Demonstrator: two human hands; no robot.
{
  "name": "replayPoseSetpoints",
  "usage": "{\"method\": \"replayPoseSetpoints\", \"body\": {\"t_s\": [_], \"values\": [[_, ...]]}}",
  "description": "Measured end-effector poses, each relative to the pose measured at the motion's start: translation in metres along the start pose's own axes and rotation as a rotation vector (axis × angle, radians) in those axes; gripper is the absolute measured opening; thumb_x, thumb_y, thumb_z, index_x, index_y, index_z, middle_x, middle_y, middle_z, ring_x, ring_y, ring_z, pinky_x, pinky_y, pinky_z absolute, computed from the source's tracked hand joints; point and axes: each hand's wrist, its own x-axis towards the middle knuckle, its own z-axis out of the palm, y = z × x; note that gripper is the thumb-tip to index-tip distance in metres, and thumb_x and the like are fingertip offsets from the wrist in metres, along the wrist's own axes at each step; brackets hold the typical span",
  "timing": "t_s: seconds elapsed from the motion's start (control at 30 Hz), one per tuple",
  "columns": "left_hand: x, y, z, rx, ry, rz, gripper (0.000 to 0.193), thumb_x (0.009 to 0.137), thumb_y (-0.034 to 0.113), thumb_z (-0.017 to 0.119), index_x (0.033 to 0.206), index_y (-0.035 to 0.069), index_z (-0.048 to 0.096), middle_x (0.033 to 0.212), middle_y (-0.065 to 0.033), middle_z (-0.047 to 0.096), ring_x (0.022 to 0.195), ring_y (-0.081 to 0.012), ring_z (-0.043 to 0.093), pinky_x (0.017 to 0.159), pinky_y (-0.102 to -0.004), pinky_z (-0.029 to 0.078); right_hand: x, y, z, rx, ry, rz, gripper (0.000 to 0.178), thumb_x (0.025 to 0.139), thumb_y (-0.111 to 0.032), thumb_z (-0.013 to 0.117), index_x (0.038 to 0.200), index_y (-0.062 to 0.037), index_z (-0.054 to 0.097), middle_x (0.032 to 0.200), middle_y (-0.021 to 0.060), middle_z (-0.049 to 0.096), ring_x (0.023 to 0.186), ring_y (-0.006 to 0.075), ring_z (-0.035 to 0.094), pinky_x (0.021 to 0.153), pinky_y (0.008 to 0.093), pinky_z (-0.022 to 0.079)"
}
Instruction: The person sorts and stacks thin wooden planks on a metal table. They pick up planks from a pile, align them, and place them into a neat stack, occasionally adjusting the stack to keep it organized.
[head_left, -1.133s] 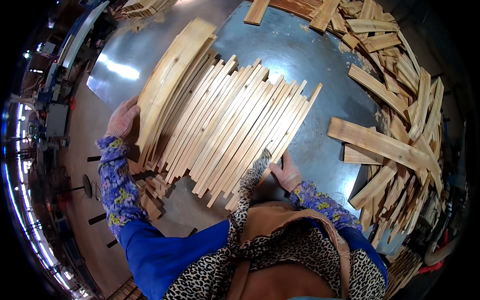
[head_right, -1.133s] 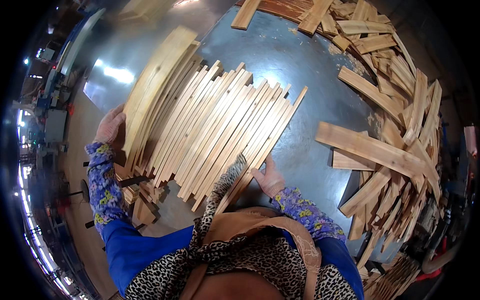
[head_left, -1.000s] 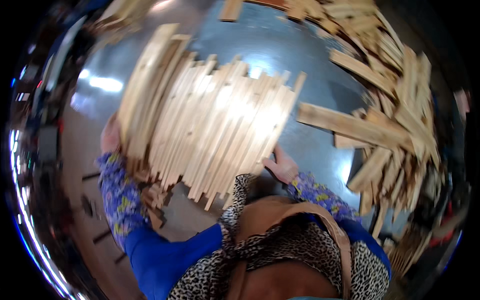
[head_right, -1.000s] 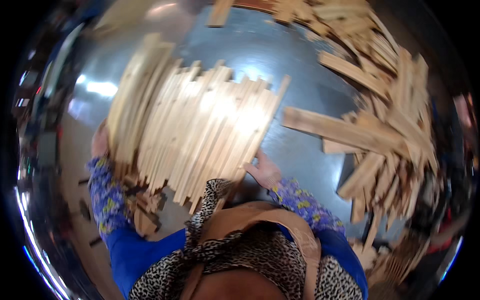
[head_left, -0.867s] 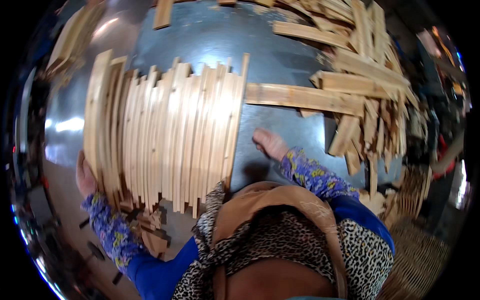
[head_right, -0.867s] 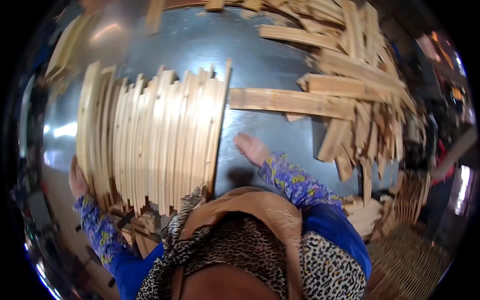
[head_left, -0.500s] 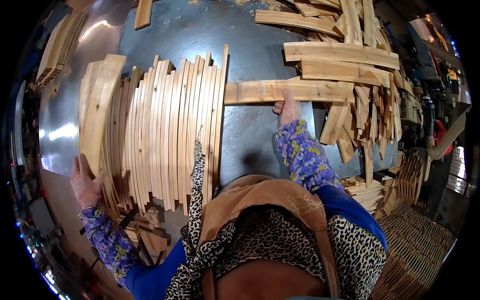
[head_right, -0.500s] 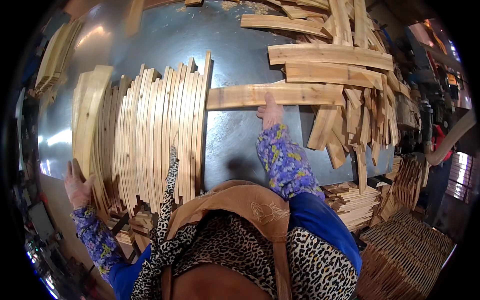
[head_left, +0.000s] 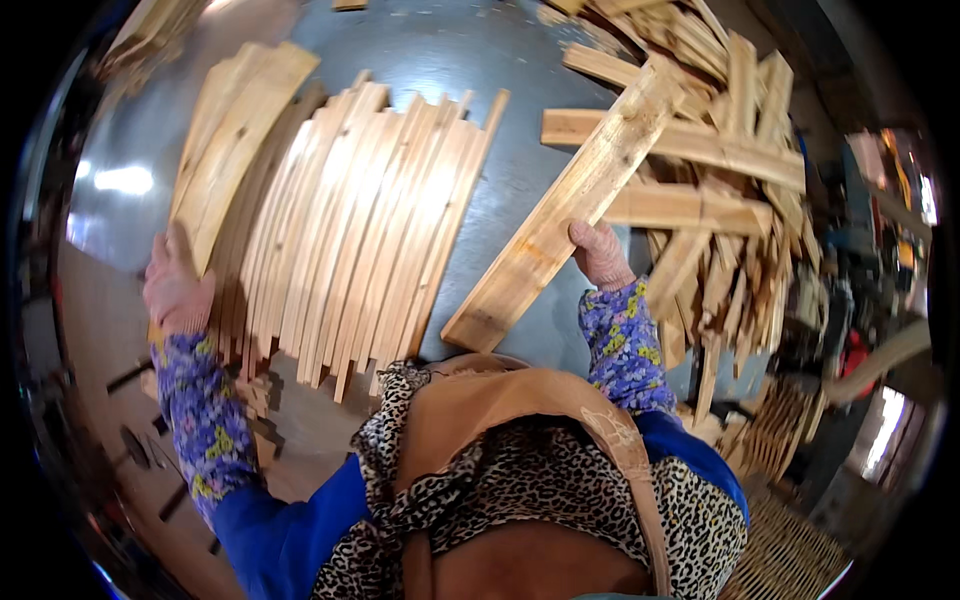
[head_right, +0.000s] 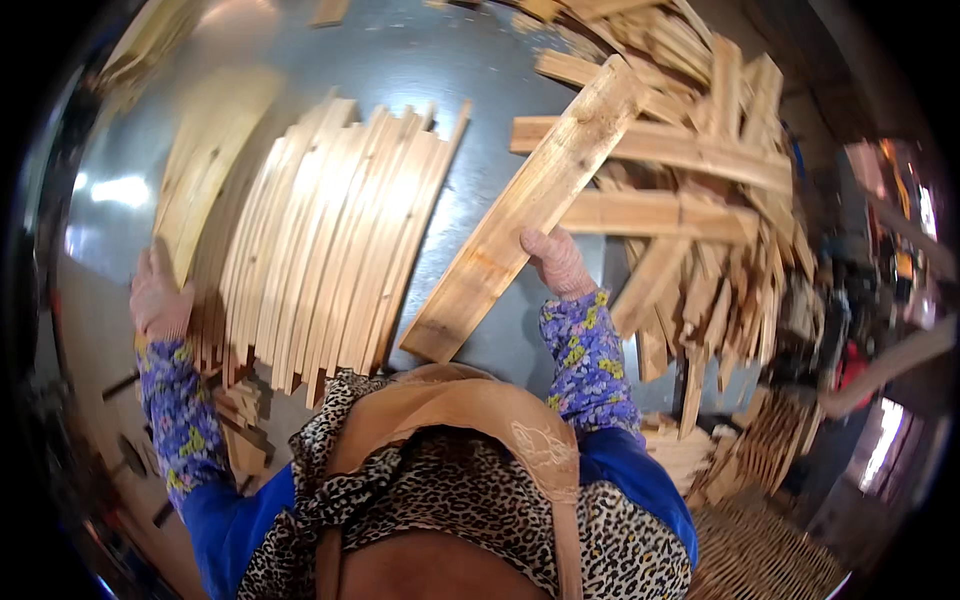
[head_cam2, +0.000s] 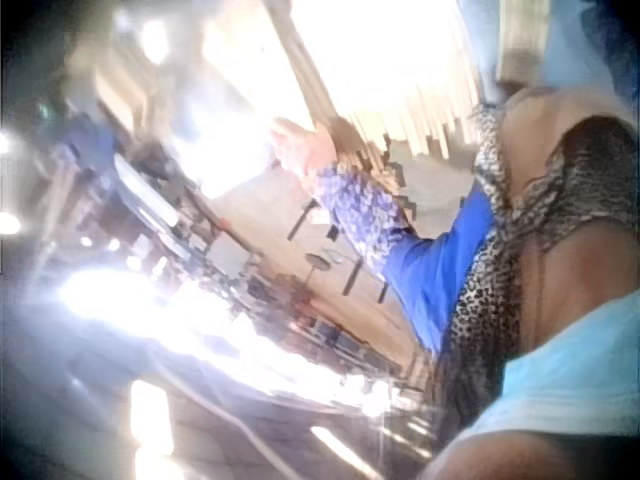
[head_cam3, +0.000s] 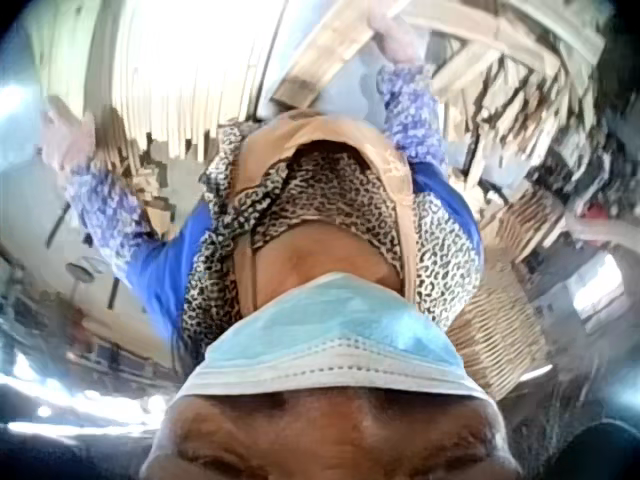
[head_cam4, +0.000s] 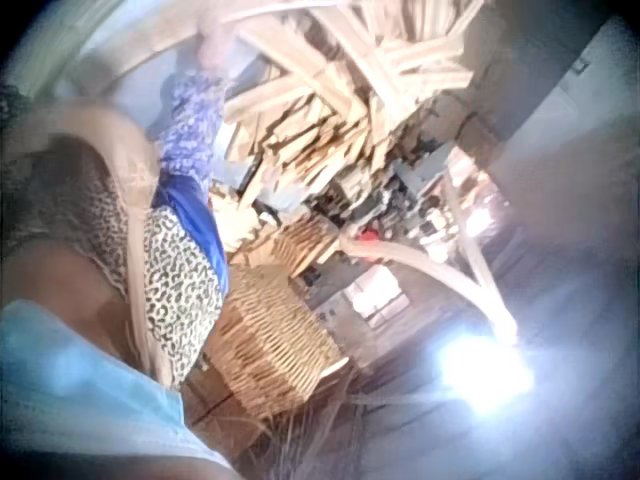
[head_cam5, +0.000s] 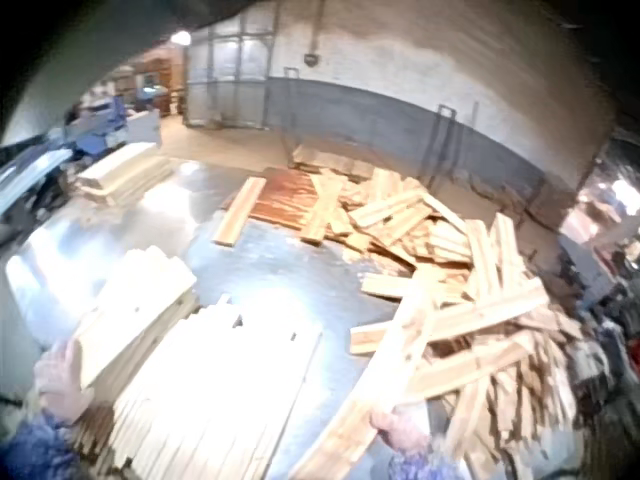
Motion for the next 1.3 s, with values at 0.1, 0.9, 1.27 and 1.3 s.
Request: {"method": "replayPoseSetpoints", "body": {"t_s": [0.1, 0.9, 1.27, 1.3], "values": [[-0.001, 0.011, -0.039, 0.025, 0.023, 0.011, 0.096, 0.084, 0.030, 0.088, 0.168, 0.013, 0.044, 0.160, -0.0226, 0.053, 0.135, -0.0445, 0.061, 0.110, -0.0532, 0.054, 0.029, -0.014, 0.045, -0.184, -0.111, 0.088, 0.071, 0.095, -0.048, 0.083, 0.146, -0.0034, 0.064, 0.113, -0.0005, 0.072, 0.092, 0.0116, 0.065, 0.076, 0.0278, 0.052], [-0.009, 0.033, 0.006, -0.190, -0.072, -0.301, 0.107, 0.090, 0.069, 0.069, 0.176, 0.015, 0.034, 0.179, -0.0256, 0.031, 0.166, -0.0457, 0.027, 0.137, -0.0541, 0.018, 0.028, -0.015, 0.171, -0.244, -0.180, 0.224, 0.051, 0.102, -0.037, 0.077, 0.130, 0.0040, 0.068, 0.110, 0.0111, 0.078, 0.087, 0.0197, 0.075, 0.075, 0.0323, 0.062], [-0.069, 0.042, 0.081, -0.468, 0.648, 0.148, 0.092, 0.080, 0.042, 0.087, 0.158, 0.005, 0.054, 0.154, -0.0324, 0.058, 0.142, -0.0523, 0.055, 0.120, -0.0619, 0.046, -0.031, 0.014, 0.037, -0.550, 0.247, 0.168, 0.040, 0.103, -0.032, 0.067, 0.123, 0.0035, 0.070, 0.099, 0.0111, 0.079, 0.072, 0.0204, 0.075, 0.060, 0.0308, 0.060], [-0.098, 0.063, 0.083, -0.559, 0.728, 0.201, 0.091, 0.082, 0.040, 0.087, 0.158, 0.003, 0.053, 0.151, -0.0335, 0.060, 0.139, -0.0528, 0.057, 0.118, -0.0621, 0.048, -0.033, 0.018, 0.059, -0.580, 0.206, 0.227, 0.042, 0.104, -0.034, 0.066, 0.121, 0.0048, 0.069, 0.099, 0.0138, 0.078, 0.085, 0.0243, 0.078, 0.074, 0.0378, 0.063]]}}
